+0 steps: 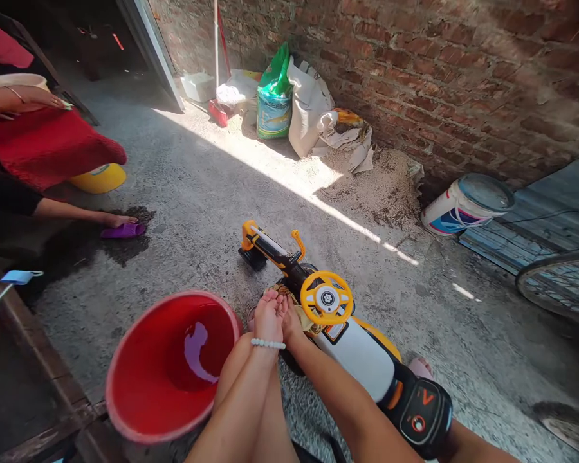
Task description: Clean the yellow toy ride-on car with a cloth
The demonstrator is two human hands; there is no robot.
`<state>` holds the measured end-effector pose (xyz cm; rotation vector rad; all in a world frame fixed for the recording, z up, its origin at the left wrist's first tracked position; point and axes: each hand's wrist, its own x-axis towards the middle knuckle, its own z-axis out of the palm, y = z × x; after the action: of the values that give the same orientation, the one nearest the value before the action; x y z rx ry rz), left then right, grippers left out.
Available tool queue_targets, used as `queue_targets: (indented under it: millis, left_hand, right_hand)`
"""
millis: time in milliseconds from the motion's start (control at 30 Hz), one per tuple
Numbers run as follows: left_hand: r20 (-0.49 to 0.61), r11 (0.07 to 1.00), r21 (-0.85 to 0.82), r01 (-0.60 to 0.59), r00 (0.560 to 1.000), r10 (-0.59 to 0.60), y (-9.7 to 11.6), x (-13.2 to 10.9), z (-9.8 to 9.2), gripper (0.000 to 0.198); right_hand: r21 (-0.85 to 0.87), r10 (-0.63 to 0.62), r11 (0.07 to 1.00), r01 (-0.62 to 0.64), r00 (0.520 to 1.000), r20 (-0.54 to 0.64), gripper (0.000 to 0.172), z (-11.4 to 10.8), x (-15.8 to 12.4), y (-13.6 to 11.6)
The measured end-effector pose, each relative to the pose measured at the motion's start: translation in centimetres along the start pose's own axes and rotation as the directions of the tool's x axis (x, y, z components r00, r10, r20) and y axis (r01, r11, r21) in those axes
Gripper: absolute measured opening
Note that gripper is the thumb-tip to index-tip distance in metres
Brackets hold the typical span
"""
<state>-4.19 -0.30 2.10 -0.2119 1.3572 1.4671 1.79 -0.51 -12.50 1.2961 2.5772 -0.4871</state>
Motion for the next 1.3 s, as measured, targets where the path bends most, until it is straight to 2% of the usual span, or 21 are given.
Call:
queue_targets:
  millis: [67, 133, 267, 367, 467, 567, 700, 800, 867, 967, 1033, 1167, 1200, 1300]
  left_hand:
    - [-0.007, 1.000, 0.007, 0.029, 1.000, -0.029, 0.1, 0.1, 0.2, 0.024]
    - [-0.012, 0.998, 0.032, 0.052, 0.999, -0.052, 0.1, 0.2, 0.6, 0.024]
    - [0.006, 0.981, 0.177, 0.076, 0.997, -0.079, -0.6, 0.2, 1.2, 0.025]
    - [0.048, 0.937, 0.344, 0.055, 0.996, -0.076, -1.8, 0.0, 1.3, 0.030]
    - [0.079, 0.891, 0.454, 0.022, 0.995, -0.065, -3.0, -0.2, 1.2, 0.035]
    - [0.101, 0.872, 0.489, 0.011, 0.992, -0.069, -4.1, -0.3, 1.4, 0.036]
    - [0.162, 0.873, 0.487, -0.022, 0.985, -0.066, -5.5, -0.2, 2.0, 0.035]
    - [0.159, 0.839, 0.541, -0.052, 0.986, -0.042, -6.4, 0.1, 2.3, 0.034]
    - [0.129, 0.815, 0.579, -0.016, 0.989, -0.073, -6.7, 0.2, 2.4, 0.031]
    - [0.112, 0.811, 0.578, 0.089, 0.976, -0.187, -6.7, 0.0, 2.7, 0.023]
    - [0.124, 0.818, 0.562, 0.120, 0.966, -0.227, -6.7, -0.3, 2.9, 0.021]
    - [0.130, 0.823, 0.558, 0.103, 0.969, -0.210, -6.9, -0.8, 3.1, 0.026]
    - [0.135, 0.823, 0.560, 0.093, 0.970, -0.201, -6.9, -0.8, 3.1, 0.028]
    - [0.170, 0.811, 0.581, 0.070, 0.964, -0.205, -6.6, -0.3, 3.0, 0.035]
  right_hand:
    - [-0.018, -0.019, 1.000, 0.019, 1.000, 0.010, 0.057, 0.7, 0.2, -0.3]
    - [-0.042, -0.041, 0.998, 0.041, 0.999, 0.011, 0.053, 1.8, -1.1, -0.1]
    - [-0.051, -0.057, 0.997, 0.056, 0.998, -0.032, 0.043, 3.6, -6.8, 2.3]
    - [-0.043, -0.011, 0.999, 0.005, 0.990, -0.141, 0.046, 3.2, -11.3, 5.3]
    - [-0.010, 0.155, 0.987, -0.160, 0.966, -0.206, 0.047, 1.5, -13.9, 7.8]
    - [0.036, 0.245, 0.970, -0.242, 0.951, -0.188, 0.050, -0.2, -14.0, 8.3]
    - [0.132, 0.173, 0.980, -0.150, 0.967, -0.189, 0.053, -1.4, -11.7, 6.2]
    - [0.201, 0.221, 0.962, -0.182, 0.956, -0.195, 0.055, -1.8, -10.2, 5.3]
    - [0.236, 0.249, 0.950, -0.204, 0.953, -0.175, 0.055, -1.8, -10.2, 5.7]
    - [0.238, 0.249, 0.948, -0.210, 0.957, -0.147, 0.051, -1.2, -12.2, 7.7]
    - [0.234, 0.349, 0.922, -0.309, 0.925, -0.153, 0.051, -0.6, -14.3, 9.8]
    - [0.305, 0.657, 0.738, -0.602, 0.745, -0.117, 0.059, -0.3, -18.2, 15.1]
    - [0.313, 0.687, 0.707, -0.634, 0.720, -0.096, 0.061, -0.4, -19.1, 16.6]
    - [0.248, 0.728, 0.673, -0.697, 0.683, -0.059, 0.064, -0.4, -22.4, 20.6]
